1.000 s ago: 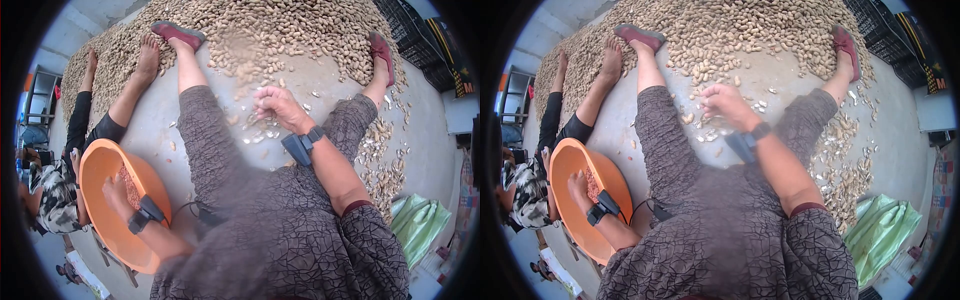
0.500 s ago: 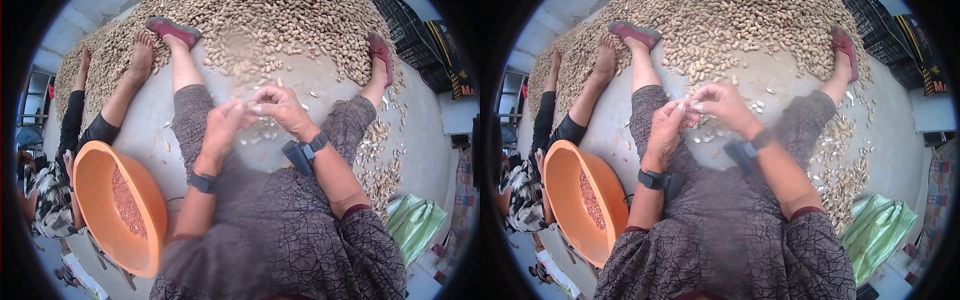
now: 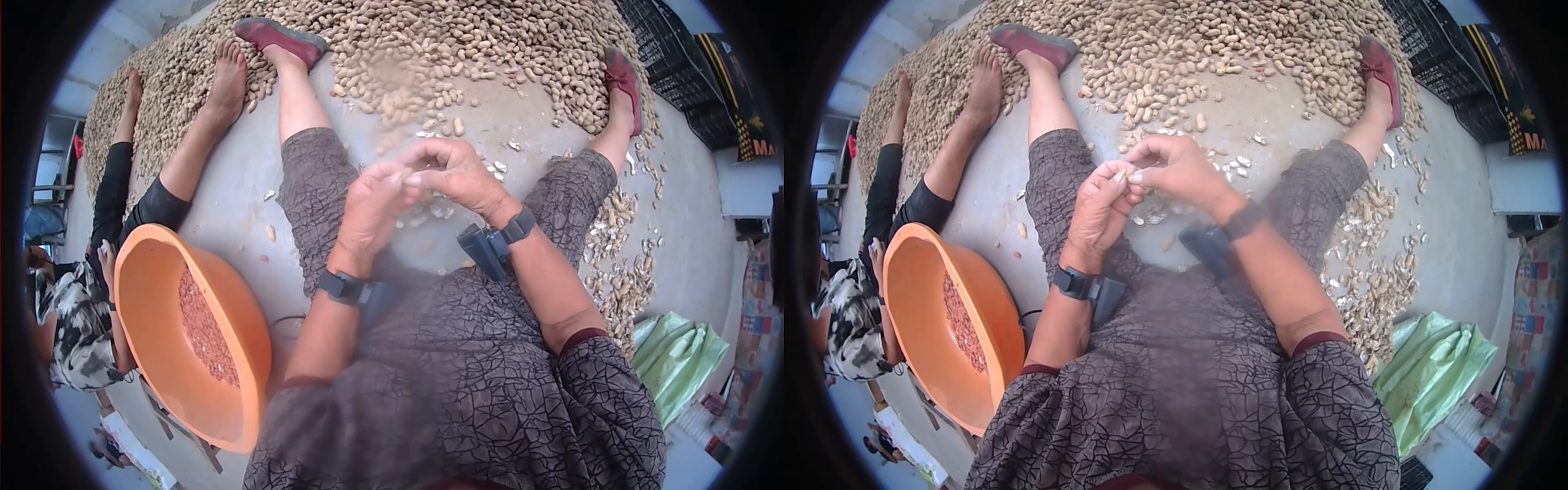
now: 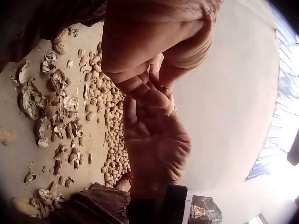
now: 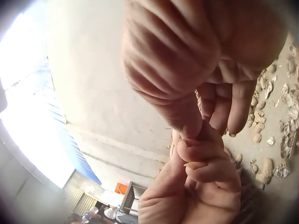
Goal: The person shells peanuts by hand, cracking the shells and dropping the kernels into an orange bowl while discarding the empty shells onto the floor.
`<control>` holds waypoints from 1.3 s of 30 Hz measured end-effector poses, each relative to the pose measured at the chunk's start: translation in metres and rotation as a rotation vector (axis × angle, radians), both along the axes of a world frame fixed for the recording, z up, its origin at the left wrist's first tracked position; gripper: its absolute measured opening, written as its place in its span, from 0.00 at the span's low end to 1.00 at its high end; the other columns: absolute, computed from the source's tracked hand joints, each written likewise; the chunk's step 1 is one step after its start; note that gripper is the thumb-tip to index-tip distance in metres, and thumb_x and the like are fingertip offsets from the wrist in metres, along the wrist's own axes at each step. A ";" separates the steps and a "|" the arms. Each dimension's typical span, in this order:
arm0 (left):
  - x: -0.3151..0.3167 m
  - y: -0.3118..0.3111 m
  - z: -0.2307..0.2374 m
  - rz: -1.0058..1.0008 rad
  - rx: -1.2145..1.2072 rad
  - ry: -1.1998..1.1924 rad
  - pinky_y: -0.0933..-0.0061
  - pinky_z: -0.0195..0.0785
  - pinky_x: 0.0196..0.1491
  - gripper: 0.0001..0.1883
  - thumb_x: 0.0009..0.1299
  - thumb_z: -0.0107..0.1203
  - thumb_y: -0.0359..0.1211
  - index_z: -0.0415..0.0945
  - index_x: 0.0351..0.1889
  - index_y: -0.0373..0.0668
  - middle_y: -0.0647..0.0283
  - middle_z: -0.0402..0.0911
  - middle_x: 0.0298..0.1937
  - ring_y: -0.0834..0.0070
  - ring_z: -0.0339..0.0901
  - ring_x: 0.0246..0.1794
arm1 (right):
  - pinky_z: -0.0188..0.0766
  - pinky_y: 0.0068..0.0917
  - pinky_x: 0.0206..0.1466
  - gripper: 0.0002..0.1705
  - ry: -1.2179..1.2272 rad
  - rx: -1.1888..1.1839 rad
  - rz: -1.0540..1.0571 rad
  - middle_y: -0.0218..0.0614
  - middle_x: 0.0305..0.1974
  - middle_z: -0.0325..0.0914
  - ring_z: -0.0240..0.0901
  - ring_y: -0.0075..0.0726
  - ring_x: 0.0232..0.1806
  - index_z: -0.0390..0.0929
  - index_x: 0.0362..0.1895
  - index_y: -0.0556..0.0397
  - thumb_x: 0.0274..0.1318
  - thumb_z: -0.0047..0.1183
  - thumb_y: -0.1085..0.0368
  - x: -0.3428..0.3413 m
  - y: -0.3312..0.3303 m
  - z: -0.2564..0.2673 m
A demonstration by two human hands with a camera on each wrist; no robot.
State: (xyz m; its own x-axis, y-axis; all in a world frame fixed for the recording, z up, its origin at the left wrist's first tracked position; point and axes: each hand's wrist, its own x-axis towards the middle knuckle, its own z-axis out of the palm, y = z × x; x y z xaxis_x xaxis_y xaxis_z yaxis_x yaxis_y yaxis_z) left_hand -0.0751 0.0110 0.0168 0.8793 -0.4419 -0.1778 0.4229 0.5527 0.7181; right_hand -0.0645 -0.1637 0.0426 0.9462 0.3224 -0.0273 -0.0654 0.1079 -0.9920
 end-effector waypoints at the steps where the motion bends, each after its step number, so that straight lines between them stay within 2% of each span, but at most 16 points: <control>1: -0.001 -0.001 -0.001 0.019 -0.050 0.000 0.80 0.70 0.41 0.12 0.69 0.50 0.28 0.70 0.48 0.32 0.60 0.78 0.41 0.78 0.75 0.36 | 0.72 0.21 0.39 0.16 0.025 0.029 0.014 0.36 0.35 0.78 0.74 0.23 0.36 0.75 0.43 0.62 0.48 0.58 0.70 0.000 0.001 0.000; 2: -0.002 -0.003 -0.002 0.021 -0.051 0.001 0.80 0.70 0.41 0.12 0.69 0.50 0.28 0.70 0.48 0.32 0.60 0.78 0.41 0.78 0.75 0.36 | 0.72 0.21 0.39 0.16 0.026 0.028 0.017 0.36 0.35 0.78 0.74 0.23 0.36 0.75 0.43 0.62 0.48 0.58 0.70 0.000 0.002 0.000; 4: -0.005 -0.009 0.009 0.029 0.018 0.000 0.77 0.68 0.45 0.15 0.69 0.49 0.28 0.70 0.53 0.30 0.61 0.77 0.43 0.79 0.73 0.38 | 0.72 0.22 0.41 0.22 0.125 0.142 0.047 0.37 0.40 0.77 0.73 0.24 0.39 0.70 0.50 0.64 0.49 0.58 0.69 -0.001 0.004 0.003; 5: -0.004 -0.009 0.007 0.030 0.016 0.001 0.77 0.68 0.45 0.15 0.69 0.49 0.28 0.70 0.53 0.30 0.61 0.77 0.43 0.79 0.73 0.38 | 0.72 0.22 0.41 0.22 0.126 0.141 0.047 0.37 0.40 0.77 0.73 0.24 0.39 0.70 0.50 0.64 0.49 0.58 0.69 -0.002 0.004 0.004; 7: -0.003 -0.011 0.005 -0.001 0.051 -0.032 0.75 0.68 0.49 0.17 0.70 0.48 0.28 0.69 0.55 0.30 0.61 0.76 0.46 0.77 0.73 0.42 | 0.71 0.21 0.43 0.24 0.202 0.165 0.083 0.34 0.42 0.75 0.72 0.22 0.42 0.72 0.50 0.58 0.47 0.60 0.62 -0.003 0.004 0.006; 11: -0.004 -0.015 0.004 0.027 0.099 -0.021 0.73 0.66 0.54 0.17 0.70 0.48 0.29 0.69 0.54 0.29 0.59 0.75 0.49 0.75 0.73 0.48 | 0.70 0.19 0.42 0.24 0.175 0.182 0.110 0.33 0.40 0.76 0.72 0.21 0.40 0.73 0.49 0.58 0.47 0.60 0.61 -0.005 0.007 0.006; 13: -0.003 -0.015 0.004 0.005 0.170 -0.039 0.70 0.65 0.56 0.18 0.71 0.47 0.30 0.68 0.55 0.29 0.57 0.74 0.52 0.72 0.72 0.52 | 0.70 0.22 0.45 0.19 0.274 0.236 0.136 0.35 0.41 0.76 0.72 0.23 0.41 0.71 0.49 0.62 0.52 0.55 0.69 -0.006 0.007 0.014; 19: -0.007 -0.014 0.007 -0.024 0.036 -0.118 0.66 0.63 0.60 0.20 0.71 0.46 0.31 0.66 0.57 0.28 0.53 0.72 0.55 0.67 0.71 0.55 | 0.70 0.22 0.45 0.14 0.287 0.226 0.107 0.34 0.39 0.76 0.72 0.23 0.40 0.74 0.45 0.62 0.54 0.52 0.69 -0.004 0.005 0.002; 22: -0.006 -0.013 0.006 -0.039 0.100 -0.134 0.65 0.63 0.61 0.21 0.71 0.47 0.31 0.65 0.58 0.27 0.53 0.71 0.56 0.67 0.71 0.56 | 0.71 0.22 0.45 0.14 0.291 0.282 0.121 0.34 0.39 0.76 0.72 0.23 0.40 0.74 0.45 0.62 0.54 0.52 0.69 -0.003 0.006 -0.001; 26: -0.005 -0.014 0.012 -0.039 0.150 -0.129 0.65 0.64 0.60 0.21 0.70 0.46 0.30 0.64 0.59 0.27 0.53 0.71 0.57 0.67 0.71 0.56 | 0.71 0.22 0.44 0.14 0.270 0.244 0.127 0.34 0.39 0.76 0.73 0.23 0.39 0.74 0.45 0.62 0.53 0.51 0.69 -0.005 0.006 0.005; 28: -0.005 -0.015 0.018 -0.036 0.268 -0.133 0.65 0.65 0.60 0.21 0.70 0.46 0.29 0.63 0.59 0.27 0.53 0.71 0.57 0.67 0.71 0.56 | 0.71 0.21 0.42 0.14 0.241 0.216 0.116 0.34 0.38 0.77 0.73 0.23 0.38 0.75 0.44 0.62 0.53 0.51 0.69 -0.005 0.006 0.006; 32: -0.005 -0.015 0.015 -0.037 0.274 -0.145 0.66 0.65 0.60 0.21 0.70 0.46 0.29 0.63 0.59 0.27 0.53 0.72 0.56 0.67 0.71 0.56 | 0.72 0.20 0.41 0.13 0.242 0.226 0.109 0.35 0.36 0.77 0.73 0.23 0.36 0.75 0.42 0.63 0.53 0.51 0.68 -0.004 0.005 0.004; 34: -0.006 -0.011 0.012 -0.085 0.244 -0.304 0.66 0.65 0.60 0.21 0.70 0.45 0.28 0.62 0.60 0.27 0.52 0.71 0.55 0.68 0.71 0.56 | 0.72 0.20 0.38 0.12 0.309 0.257 0.124 0.35 0.35 0.77 0.74 0.23 0.34 0.76 0.40 0.63 0.53 0.52 0.67 -0.003 0.004 0.004; 39: -0.012 -0.013 0.014 -0.053 0.233 -0.296 0.66 0.66 0.59 0.20 0.71 0.46 0.29 0.64 0.58 0.27 0.52 0.74 0.52 0.67 0.74 0.52 | 0.71 0.19 0.35 0.11 0.340 0.275 0.026 0.35 0.33 0.78 0.73 0.23 0.32 0.77 0.37 0.64 0.53 0.54 0.67 -0.007 0.009 0.005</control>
